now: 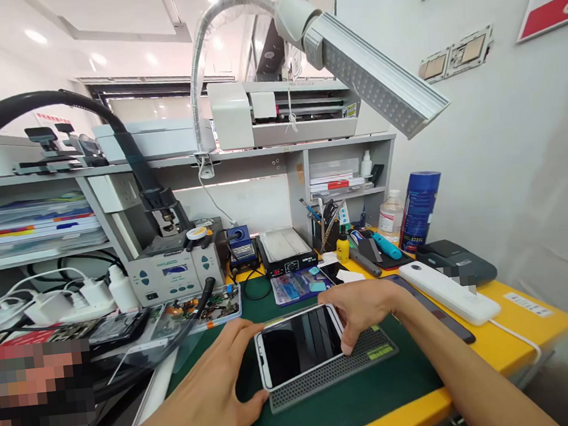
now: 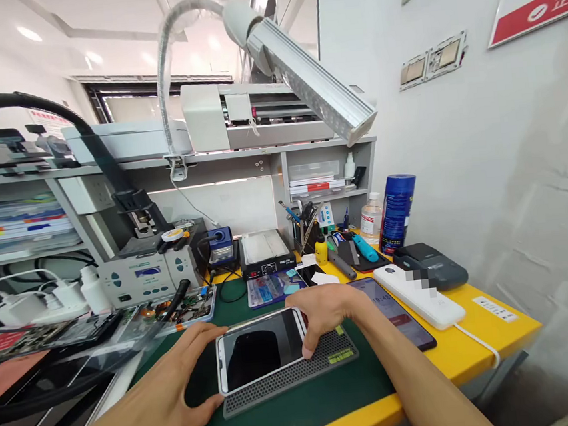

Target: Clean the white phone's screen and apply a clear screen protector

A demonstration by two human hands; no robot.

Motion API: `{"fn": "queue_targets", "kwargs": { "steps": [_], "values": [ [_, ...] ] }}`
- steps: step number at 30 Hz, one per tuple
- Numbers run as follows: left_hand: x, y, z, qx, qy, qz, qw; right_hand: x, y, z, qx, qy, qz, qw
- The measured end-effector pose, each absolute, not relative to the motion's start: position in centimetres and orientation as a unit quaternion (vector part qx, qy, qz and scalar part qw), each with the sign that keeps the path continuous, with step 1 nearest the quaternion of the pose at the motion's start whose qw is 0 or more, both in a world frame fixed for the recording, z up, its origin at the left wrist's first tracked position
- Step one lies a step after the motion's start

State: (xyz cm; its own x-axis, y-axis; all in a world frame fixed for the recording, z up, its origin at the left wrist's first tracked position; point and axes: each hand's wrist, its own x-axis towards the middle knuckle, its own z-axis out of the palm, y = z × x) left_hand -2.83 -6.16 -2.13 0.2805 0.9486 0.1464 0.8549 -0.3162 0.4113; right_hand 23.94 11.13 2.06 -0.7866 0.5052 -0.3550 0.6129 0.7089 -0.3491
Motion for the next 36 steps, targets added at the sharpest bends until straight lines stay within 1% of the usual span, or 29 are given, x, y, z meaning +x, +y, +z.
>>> {"fn": "queue_targets", "kwargs": {
  "steps": [7,11,19,24,29,33,36],
  "values": [
    [-3.0,-6.3,-2.4,0.794,0.568,0.186,0.113,24.6,11.8,1.3,0.268,0.87,-0.4,0.105],
    [-3.1,-6.2,-2.4,0.796,0.566,0.187,0.108,24.9,12.0,1.1,0.259,0.861,-0.429,0.085],
    [-3.1,-6.1,-2.4,0.794,0.564,0.194,0.119,25.0,12.0,1.6,0.234,0.851,-0.462,0.089],
    [-3.0,-6.2,-2.0,0.784,0.572,0.19,0.149,24.6,12.0,1.5,0.252,0.847,-0.462,0.078],
    [-2.9,-6.2,-2.1,0.782,0.572,0.193,0.155,24.2,11.9,1.2,0.269,0.848,-0.452,0.067],
    [-2.8,-6.2,-2.1,0.782,0.571,0.195,0.159,23.9,11.9,0.8,0.279,0.871,-0.401,0.053],
    [-2.8,-6.2,-1.9,0.775,0.574,0.201,0.171,23.3,11.5,0.6,0.282,0.902,-0.326,0.021]
  ]
}}
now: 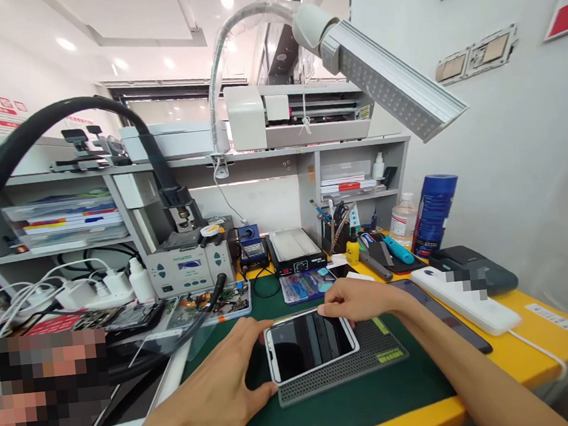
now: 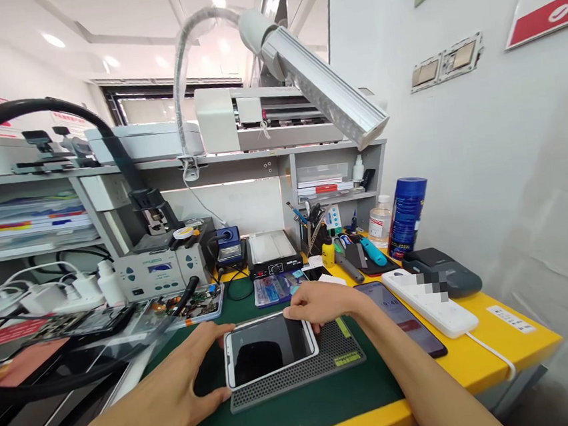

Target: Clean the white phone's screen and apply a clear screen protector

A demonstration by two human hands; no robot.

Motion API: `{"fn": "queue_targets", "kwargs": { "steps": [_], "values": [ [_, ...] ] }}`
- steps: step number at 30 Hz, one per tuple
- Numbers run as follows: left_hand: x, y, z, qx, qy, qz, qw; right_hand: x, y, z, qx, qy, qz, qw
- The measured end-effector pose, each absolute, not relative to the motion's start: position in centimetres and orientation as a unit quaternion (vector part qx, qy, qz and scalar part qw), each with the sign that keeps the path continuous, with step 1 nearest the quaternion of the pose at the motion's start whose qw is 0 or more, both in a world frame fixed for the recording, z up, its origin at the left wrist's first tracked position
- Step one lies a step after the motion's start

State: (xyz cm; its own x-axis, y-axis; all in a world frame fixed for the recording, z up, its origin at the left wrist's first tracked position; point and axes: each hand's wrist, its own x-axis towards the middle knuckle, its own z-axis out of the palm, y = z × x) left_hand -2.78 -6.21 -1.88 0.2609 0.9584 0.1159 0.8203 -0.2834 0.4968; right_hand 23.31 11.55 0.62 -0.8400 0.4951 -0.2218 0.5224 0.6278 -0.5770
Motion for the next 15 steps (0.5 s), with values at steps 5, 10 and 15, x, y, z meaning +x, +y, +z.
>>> {"fn": "queue_targets", "kwargs": {
  "steps": [5,10,15],
  "values": [
    [-2.7,-6.4,-1.5,0.773,0.571,0.216,0.174,21.6,9.8,0.6,0.276,0.936,-0.206,-0.07],
    [-2.7,-6.5,-1.5,0.778,0.565,0.223,0.162,19.9,8.9,-0.3,0.324,0.928,-0.163,-0.087],
    [-2.8,-6.5,-1.6,0.78,0.562,0.223,0.159,19.0,8.7,-1.1,0.374,0.915,-0.113,-0.1]
  ]
}}
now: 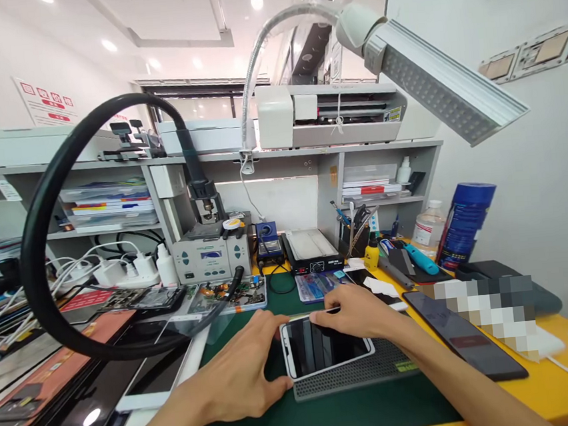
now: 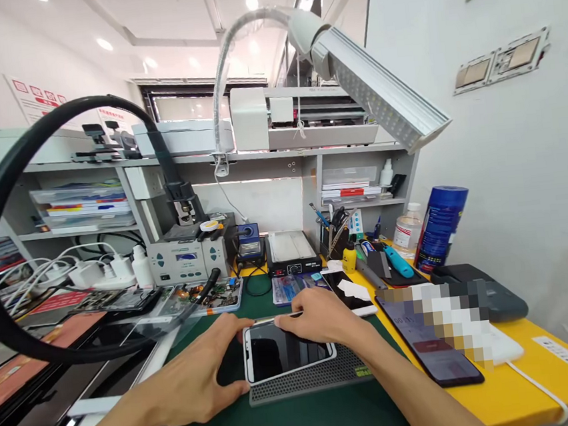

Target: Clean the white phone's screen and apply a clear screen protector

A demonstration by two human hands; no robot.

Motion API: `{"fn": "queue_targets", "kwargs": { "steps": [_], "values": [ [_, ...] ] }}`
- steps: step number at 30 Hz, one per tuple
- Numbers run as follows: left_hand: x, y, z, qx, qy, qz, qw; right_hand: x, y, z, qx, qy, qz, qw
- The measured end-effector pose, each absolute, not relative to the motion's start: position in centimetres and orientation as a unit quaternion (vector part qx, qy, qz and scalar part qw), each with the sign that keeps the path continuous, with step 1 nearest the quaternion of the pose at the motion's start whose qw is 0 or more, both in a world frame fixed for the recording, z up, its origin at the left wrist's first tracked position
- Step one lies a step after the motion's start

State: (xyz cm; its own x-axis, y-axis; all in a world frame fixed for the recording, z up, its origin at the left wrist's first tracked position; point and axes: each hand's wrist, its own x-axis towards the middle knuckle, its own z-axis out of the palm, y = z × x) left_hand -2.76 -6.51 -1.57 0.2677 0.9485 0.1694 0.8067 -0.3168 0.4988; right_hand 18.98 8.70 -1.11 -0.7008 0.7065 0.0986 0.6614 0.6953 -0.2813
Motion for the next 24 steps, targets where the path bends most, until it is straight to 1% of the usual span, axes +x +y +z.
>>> {"fn": "queue_targets", "kwargs": {
  "steps": [11,18,24],
  "values": [
    [-2.9,-6.6,-1.9,0.783,0.559,0.224,0.156,17.3,7.0,-0.9,-0.409,-0.906,0.058,0.093],
    [-3.1,-6.5,-2.3,0.784,0.559,0.227,0.145,15.8,5.4,-0.6,-0.429,-0.897,0.049,0.091],
    [-3.1,-6.4,-2.5,0.778,0.558,0.239,0.162,15.3,5.2,-1.5,-0.443,-0.888,0.036,0.12]
  ]
}}
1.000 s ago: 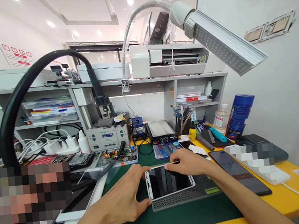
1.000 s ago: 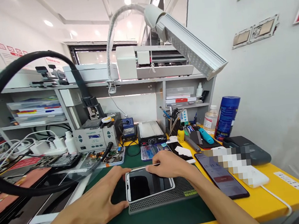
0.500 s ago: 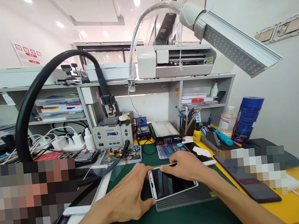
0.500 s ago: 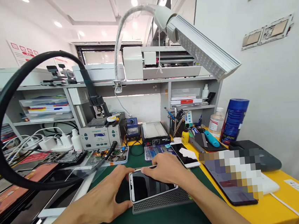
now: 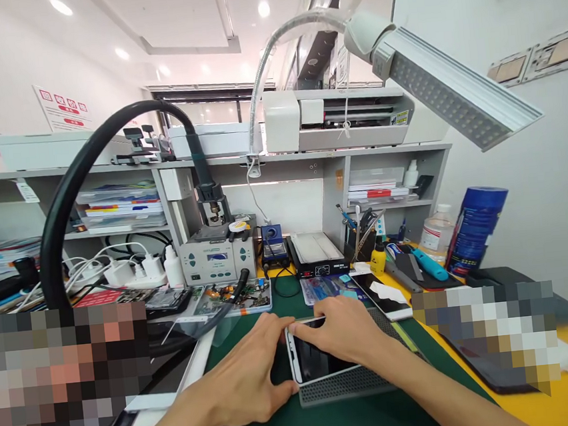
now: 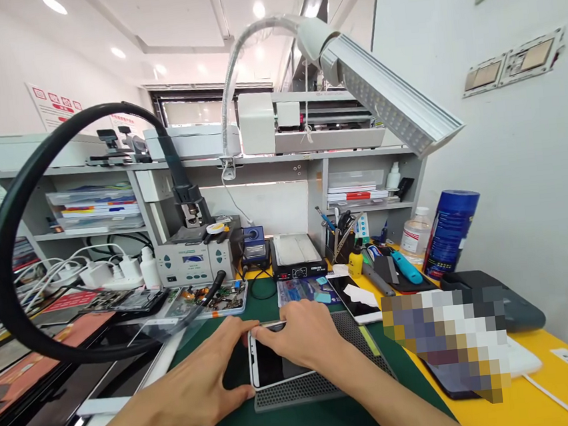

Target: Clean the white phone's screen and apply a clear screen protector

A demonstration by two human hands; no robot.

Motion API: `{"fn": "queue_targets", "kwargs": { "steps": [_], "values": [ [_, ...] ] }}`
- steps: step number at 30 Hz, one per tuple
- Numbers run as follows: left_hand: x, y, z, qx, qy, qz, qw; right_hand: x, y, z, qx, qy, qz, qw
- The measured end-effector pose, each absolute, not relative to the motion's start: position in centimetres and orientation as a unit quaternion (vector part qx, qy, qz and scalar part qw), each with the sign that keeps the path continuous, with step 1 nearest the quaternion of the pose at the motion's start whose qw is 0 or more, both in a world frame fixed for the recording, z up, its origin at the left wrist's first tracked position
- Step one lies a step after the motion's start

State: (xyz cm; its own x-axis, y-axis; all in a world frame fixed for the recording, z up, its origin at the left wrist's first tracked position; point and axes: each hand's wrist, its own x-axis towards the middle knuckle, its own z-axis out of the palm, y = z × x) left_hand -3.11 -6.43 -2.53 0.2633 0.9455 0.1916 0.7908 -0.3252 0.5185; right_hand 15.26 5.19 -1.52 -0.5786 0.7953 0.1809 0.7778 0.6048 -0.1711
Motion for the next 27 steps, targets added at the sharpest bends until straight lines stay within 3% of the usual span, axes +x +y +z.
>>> {"fn": "queue_targets", "kwargs": {
  "steps": [4,10,17,22,27],
  "values": [
    [-3.0,-6.5,-2.4,0.775,0.563,0.233,0.167,15.4,5.0,-1.4,-0.421,-0.896,0.052,0.134],
    [-2.7,-6.4,-2.0,0.782,0.553,0.242,0.157,17.7,5.9,0.2,-0.338,-0.916,0.171,0.135],
    [-2.8,-6.4,-2.2,0.776,0.553,0.251,0.171,21.2,8.9,1.2,-0.288,-0.92,0.26,0.05],
    [-3.9,-6.0,-2.9,0.725,0.56,0.306,0.259,22.0,10.2,0.9,-0.267,-0.88,0.387,0.07],
    [-4.4,-5.0,-2.5,0.602,0.521,0.45,0.405,21.7,10.7,0.2,-0.296,-0.762,0.553,0.161]
  ]
}}
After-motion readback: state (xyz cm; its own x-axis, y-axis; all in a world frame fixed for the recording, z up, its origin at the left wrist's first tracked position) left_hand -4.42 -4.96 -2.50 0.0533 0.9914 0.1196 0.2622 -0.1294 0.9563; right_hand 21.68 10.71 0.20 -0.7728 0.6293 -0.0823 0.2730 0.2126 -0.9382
